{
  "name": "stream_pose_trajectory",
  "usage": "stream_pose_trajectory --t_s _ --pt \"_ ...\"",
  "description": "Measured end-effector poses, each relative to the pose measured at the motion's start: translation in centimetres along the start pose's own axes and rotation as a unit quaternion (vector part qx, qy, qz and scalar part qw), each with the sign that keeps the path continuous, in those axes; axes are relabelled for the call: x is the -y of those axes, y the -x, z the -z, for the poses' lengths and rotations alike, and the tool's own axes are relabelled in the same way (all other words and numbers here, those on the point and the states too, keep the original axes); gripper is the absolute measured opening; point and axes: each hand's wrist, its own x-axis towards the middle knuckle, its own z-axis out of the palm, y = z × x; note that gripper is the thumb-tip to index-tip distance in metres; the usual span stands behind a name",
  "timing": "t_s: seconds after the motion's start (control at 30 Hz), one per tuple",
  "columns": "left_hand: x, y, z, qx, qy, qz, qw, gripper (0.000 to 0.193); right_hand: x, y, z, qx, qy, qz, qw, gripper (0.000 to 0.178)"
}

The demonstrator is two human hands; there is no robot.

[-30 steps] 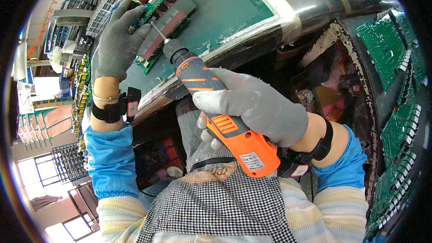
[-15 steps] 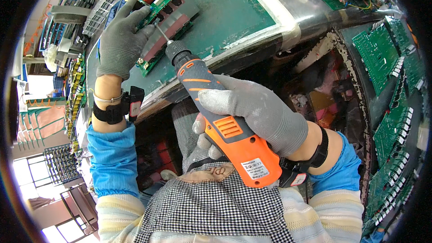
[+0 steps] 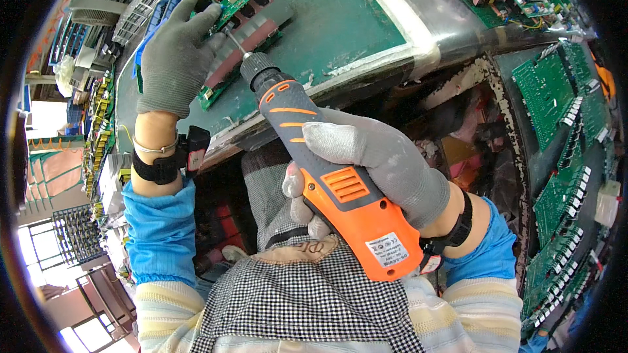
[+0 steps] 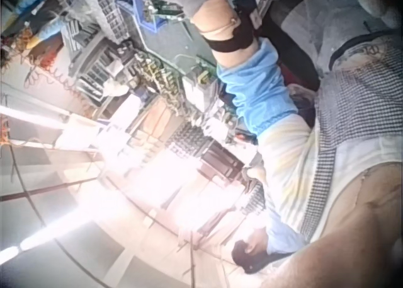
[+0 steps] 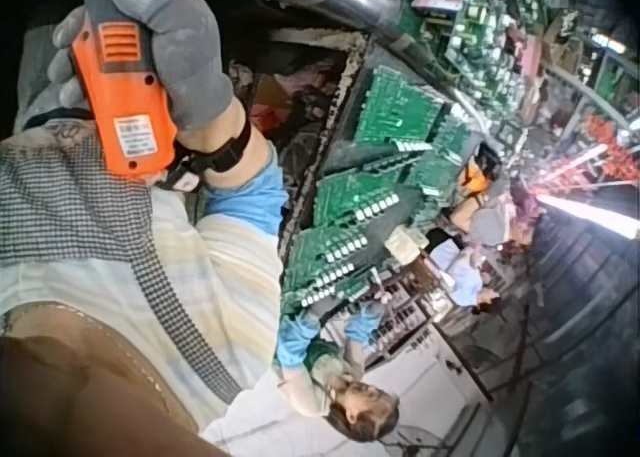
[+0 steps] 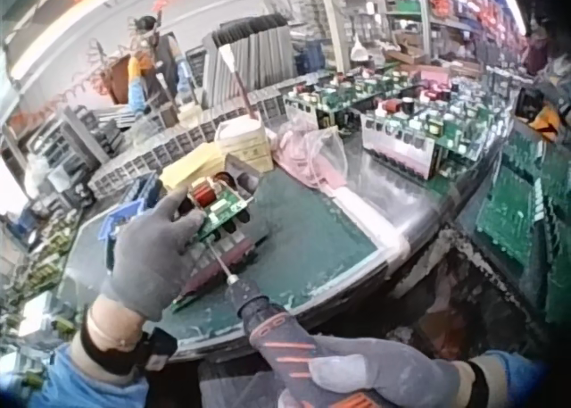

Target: Assembling electronic components by attaching a circuit board to a heat-sink chassis using an electric screwdriver.

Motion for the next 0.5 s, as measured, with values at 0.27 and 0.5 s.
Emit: stream_pose_trajectory --t_s 0.27,0.5 --pt "-0.7 -0.5 0.3 -0.029 0.114 0.029 0.993 0.031 -0.9 -0.1 0.6 0.012 0.052 0.025 0.998 0.043" --pt "-0.2 -0.3 -0.9 -0.064 0.075 0.023 0.995 0.03 -1.4 -1.4 1.5 0.036 0.062 0.008 0.997 0.045"
